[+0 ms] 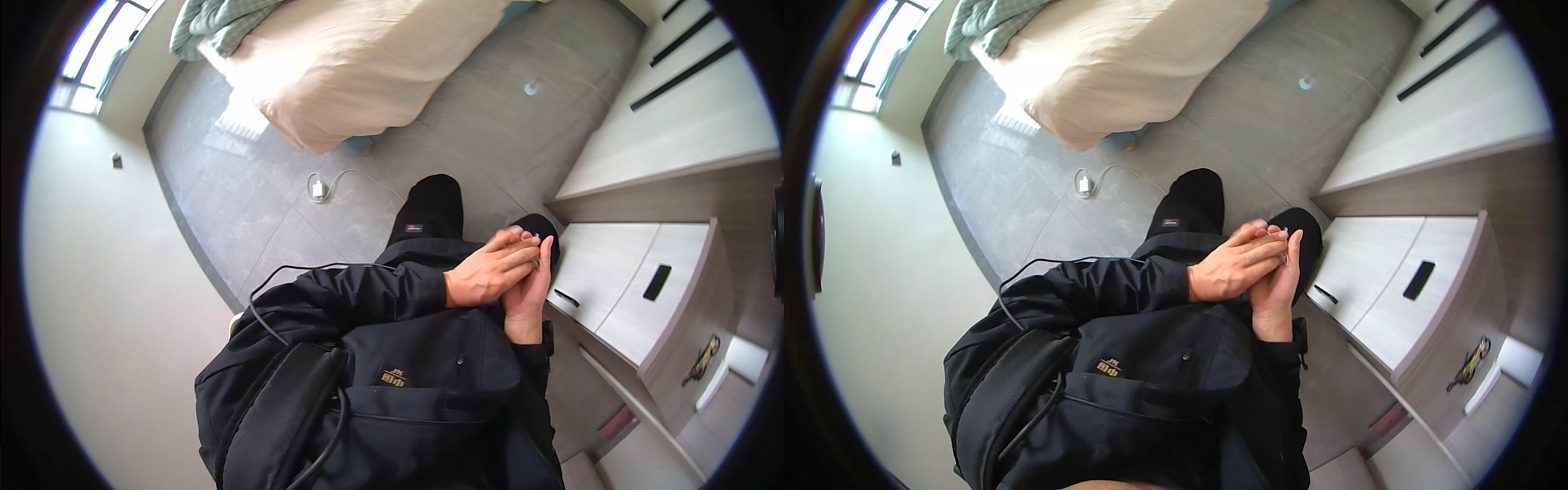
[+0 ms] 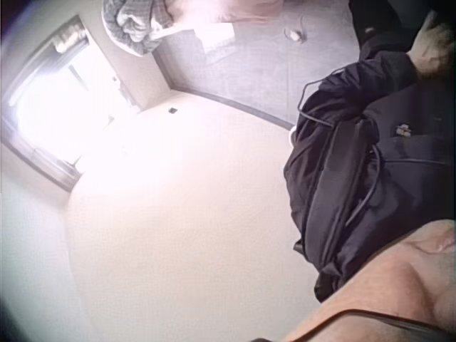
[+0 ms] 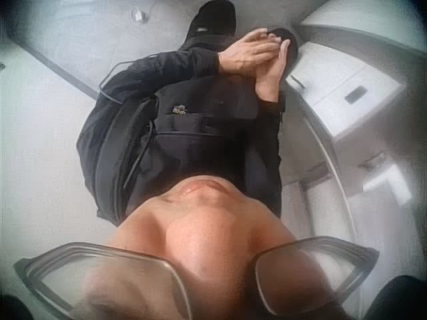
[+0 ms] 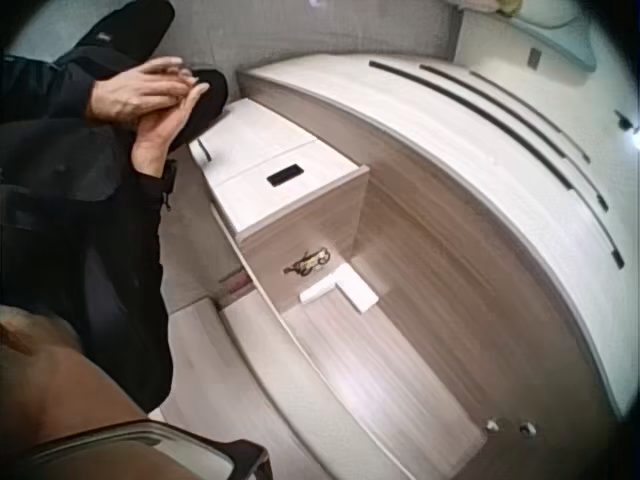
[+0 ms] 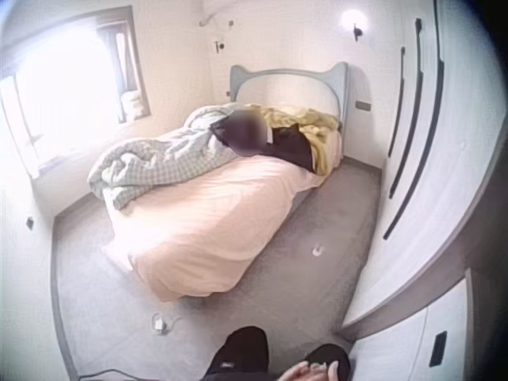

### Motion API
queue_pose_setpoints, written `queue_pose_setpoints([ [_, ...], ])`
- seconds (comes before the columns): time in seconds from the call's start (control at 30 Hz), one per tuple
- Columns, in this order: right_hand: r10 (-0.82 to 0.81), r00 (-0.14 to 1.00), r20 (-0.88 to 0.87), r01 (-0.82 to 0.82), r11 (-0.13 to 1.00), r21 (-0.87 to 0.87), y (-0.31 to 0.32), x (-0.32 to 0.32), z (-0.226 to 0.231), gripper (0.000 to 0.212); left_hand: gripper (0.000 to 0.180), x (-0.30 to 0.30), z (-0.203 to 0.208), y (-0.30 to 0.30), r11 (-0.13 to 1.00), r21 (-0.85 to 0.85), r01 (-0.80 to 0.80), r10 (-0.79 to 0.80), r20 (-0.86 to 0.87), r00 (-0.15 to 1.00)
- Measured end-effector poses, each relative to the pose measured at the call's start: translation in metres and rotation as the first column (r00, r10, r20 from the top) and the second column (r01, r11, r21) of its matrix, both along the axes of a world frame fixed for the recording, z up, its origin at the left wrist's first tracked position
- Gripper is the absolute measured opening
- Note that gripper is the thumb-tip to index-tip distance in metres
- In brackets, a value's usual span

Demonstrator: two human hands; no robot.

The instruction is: The person kneels by an open cabinet and places a white cloth, a black mesh box, a white tote bag, and a black tote bag inside. They then close the cabinet and organize cables and a power strip on a nearby surface.

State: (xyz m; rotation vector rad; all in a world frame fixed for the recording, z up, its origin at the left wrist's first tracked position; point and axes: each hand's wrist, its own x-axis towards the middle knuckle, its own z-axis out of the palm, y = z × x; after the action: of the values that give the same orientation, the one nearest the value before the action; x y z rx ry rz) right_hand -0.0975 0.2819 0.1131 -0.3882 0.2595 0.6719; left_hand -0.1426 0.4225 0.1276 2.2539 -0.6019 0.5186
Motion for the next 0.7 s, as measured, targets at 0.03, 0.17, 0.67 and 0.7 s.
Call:
queue_pose_setpoints([
  [0.03, 0.040, 0.999, -0.001, -0.040, 0.994, -0.099, -0.001, -0.001, 0.004, 0.055, 0.037, -0.003, 0.001, 0.002, 0.993, 0.086, -0.081, 0.078, 0.037, 0.996],
  [0.17, 0.056, 0.998, -0.024, -0.058, 0.990, -0.126, 0.006, 0.002, -0.003, 0.038, 0.036, 0.002, 0.006, 0.021, 0.997, 0.076, 0.029, -0.032, 0.036, 0.999],
  [0.67, 0.133, 0.990, -0.044, -0.139, 0.904, -0.404, -0.058, 0.002, -0.006, 0.026, 0.075, -0.116, -0.329, 0.340, 0.347, 0.514, -0.784, 0.843, -0.537, 0.022],
  [0.7, 0.143, 0.989, -0.037, -0.145, 0.896, -0.420, -0.061, -0.003, -0.006, 0.026, 0.083, -0.132, -0.352, 0.366, 0.290, 0.536, -0.793, 0.840, -0.540, -0.058],
])
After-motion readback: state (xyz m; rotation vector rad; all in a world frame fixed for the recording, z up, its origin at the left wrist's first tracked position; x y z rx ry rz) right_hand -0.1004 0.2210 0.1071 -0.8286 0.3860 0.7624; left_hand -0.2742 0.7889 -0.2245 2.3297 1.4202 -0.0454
